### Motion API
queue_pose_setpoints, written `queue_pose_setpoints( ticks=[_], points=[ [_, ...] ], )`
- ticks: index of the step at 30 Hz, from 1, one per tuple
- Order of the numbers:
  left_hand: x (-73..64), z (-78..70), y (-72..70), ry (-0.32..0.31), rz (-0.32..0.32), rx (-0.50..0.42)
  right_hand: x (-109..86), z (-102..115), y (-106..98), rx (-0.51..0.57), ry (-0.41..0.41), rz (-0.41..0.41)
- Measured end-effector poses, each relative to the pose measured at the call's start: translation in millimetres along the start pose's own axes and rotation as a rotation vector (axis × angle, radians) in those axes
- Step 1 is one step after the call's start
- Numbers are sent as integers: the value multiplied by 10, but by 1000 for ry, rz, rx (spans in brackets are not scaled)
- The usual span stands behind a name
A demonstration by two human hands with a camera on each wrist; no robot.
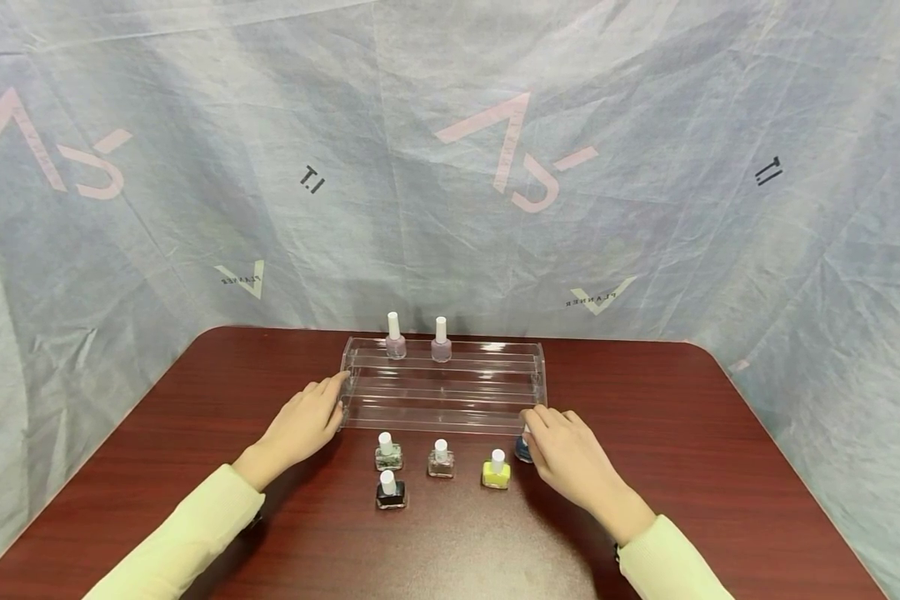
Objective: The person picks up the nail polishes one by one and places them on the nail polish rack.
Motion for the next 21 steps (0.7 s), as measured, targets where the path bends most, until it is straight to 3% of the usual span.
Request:
queue_pose_setpoints(
  ticks=[21],
  points=[
    [10,2,23,12,-23,21,54,-1,-55,-8,-15,-25]
  ],
)
Point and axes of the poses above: each hand's wrist, its own x-axis towards the middle knuckle, its own y-axis out of the palm, z = x × y, the point moved 5 cm from there along x, towards the middle knuckle, and after that the axes turned 9 degrees about -y, right-handed, at the moved point
